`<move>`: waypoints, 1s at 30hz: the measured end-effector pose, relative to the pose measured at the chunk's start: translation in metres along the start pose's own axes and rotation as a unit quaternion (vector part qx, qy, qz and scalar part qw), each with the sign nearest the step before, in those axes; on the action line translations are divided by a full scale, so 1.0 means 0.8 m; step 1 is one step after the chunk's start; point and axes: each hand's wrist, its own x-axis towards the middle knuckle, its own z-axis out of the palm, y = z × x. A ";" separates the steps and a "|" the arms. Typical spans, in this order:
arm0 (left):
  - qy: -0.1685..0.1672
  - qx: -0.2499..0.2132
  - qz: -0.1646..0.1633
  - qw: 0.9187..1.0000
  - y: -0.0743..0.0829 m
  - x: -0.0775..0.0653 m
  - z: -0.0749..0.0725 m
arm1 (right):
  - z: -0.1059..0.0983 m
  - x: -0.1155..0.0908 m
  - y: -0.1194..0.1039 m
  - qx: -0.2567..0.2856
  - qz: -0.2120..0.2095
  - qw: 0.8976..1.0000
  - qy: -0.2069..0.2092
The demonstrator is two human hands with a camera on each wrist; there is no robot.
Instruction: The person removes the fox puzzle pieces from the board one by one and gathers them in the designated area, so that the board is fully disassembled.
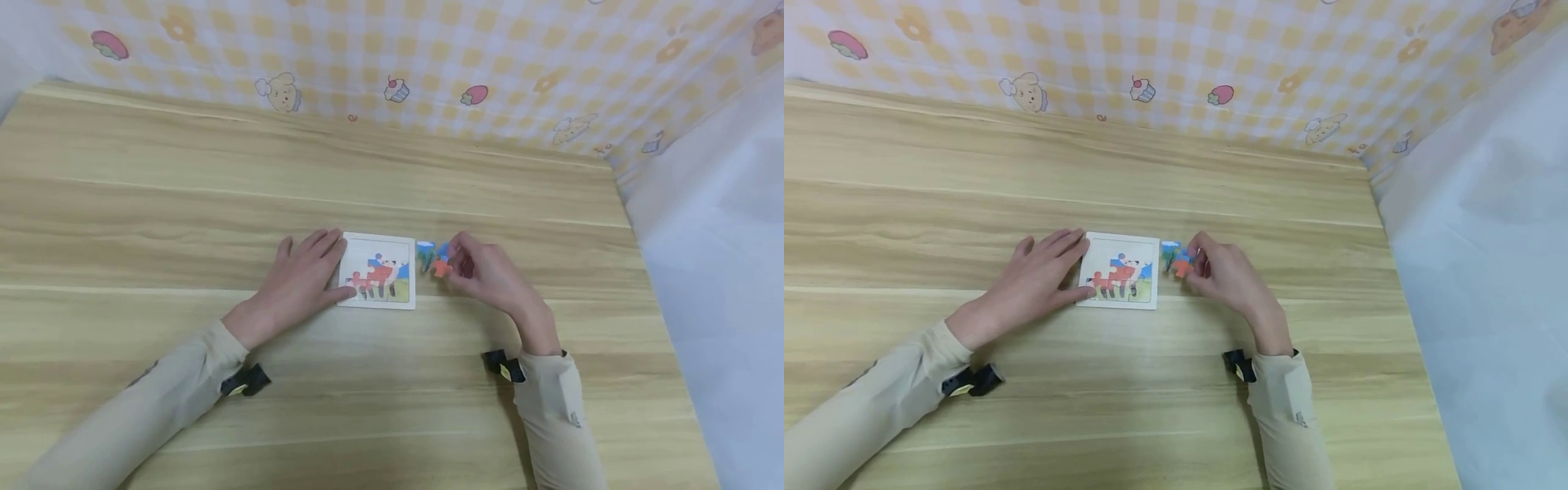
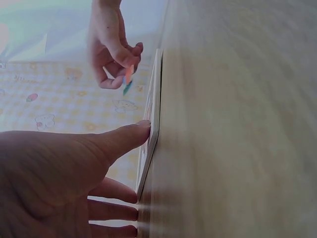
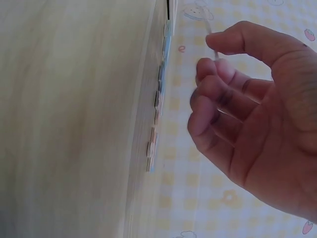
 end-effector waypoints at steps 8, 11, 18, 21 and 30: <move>0.000 0.000 0.002 1.000 -0.001 -0.002 0.004 | 0.011 0.002 0.001 0.012 0.016 0.998 -0.056; 0.000 -0.001 0.000 1.000 -0.001 -0.001 0.005 | 0.013 0.002 0.001 0.010 0.017 0.998 -0.058; 0.005 0.004 0.002 1.000 -0.001 -0.001 0.003 | 0.015 0.005 0.001 -0.001 0.021 0.998 -0.057; 0.006 0.005 0.002 1.000 -0.001 -0.001 0.002 | 0.015 0.006 0.000 -0.003 0.033 0.998 -0.059; 0.002 0.014 0.001 1.000 -0.001 -0.001 0.001 | 0.018 0.007 -0.002 -0.018 0.043 0.997 -0.056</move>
